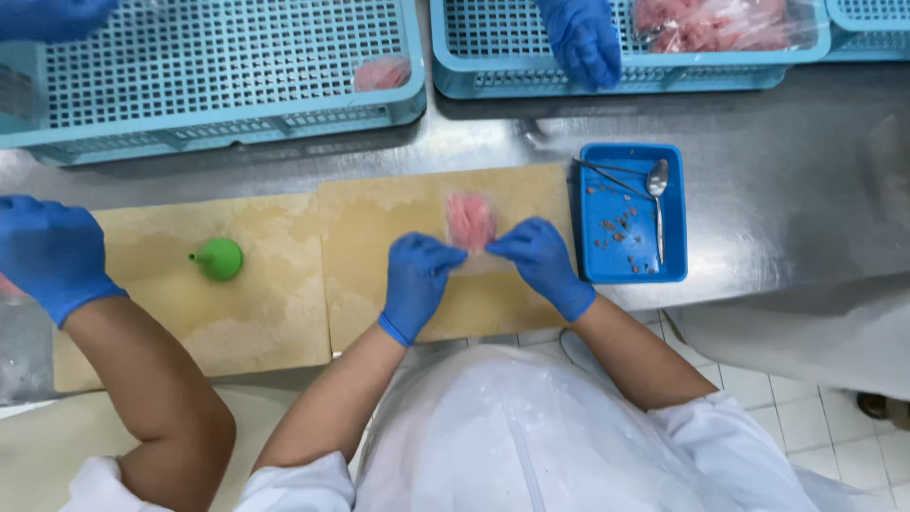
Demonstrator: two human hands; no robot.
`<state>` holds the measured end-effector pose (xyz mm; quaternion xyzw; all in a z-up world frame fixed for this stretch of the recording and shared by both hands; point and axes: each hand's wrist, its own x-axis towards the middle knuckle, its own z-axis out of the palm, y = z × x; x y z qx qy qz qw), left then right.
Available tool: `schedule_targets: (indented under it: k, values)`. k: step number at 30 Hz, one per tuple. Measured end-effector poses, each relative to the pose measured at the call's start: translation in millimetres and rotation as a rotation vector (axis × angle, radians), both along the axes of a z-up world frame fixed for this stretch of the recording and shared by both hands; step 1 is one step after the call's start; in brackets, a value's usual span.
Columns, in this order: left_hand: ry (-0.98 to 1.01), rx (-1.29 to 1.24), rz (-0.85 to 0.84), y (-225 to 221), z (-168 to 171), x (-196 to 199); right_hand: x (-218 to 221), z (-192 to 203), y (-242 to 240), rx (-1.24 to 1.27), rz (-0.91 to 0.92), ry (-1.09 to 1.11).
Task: The person packs portions of ground meat into small plastic bags, flattens the meat inside the bags by hand, and places the filled bags into blue plastic crates.
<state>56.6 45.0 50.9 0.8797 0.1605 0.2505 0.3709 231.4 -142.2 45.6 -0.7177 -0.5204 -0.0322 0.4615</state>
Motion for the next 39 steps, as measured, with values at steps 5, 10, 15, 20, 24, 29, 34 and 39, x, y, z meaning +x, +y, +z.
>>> schedule_targets:
  k: [5,10,15,20,24,29,34,39]
  values:
    - [0.235,-0.069,-0.064,-6.3,-89.7,-12.6,6.1,-75.1,-14.2,-0.353,0.110,-0.102]
    - [0.164,-0.099,-0.012,1.1,-74.5,-4.4,0.9,-62.4,-5.0,-0.391,0.083,0.116]
    - [0.128,-0.073,0.040,1.6,-53.3,7.2,-5.4,-34.1,6.9,-0.532,-0.041,0.328]
    - [0.226,-0.002,0.061,-4.4,-37.9,5.2,-28.4,23.5,24.5,-0.288,-0.197,-0.139]
    - [0.251,0.022,0.037,-2.6,-37.0,6.7,-31.9,5.7,94.2,-0.365,-0.063,-0.477]
    - [0.192,-0.065,0.069,19.8,-29.6,-9.5,-17.3,-2.4,122.9,-0.772,-0.025,-0.494]
    - [0.203,-0.024,0.100,18.0,-35.6,-9.4,-12.6,-14.4,132.8,-0.805,-0.012,-0.509]
    - [0.150,0.042,0.068,15.8,-44.8,-8.4,-9.1,-21.1,137.8,-0.849,-0.037,-0.394]
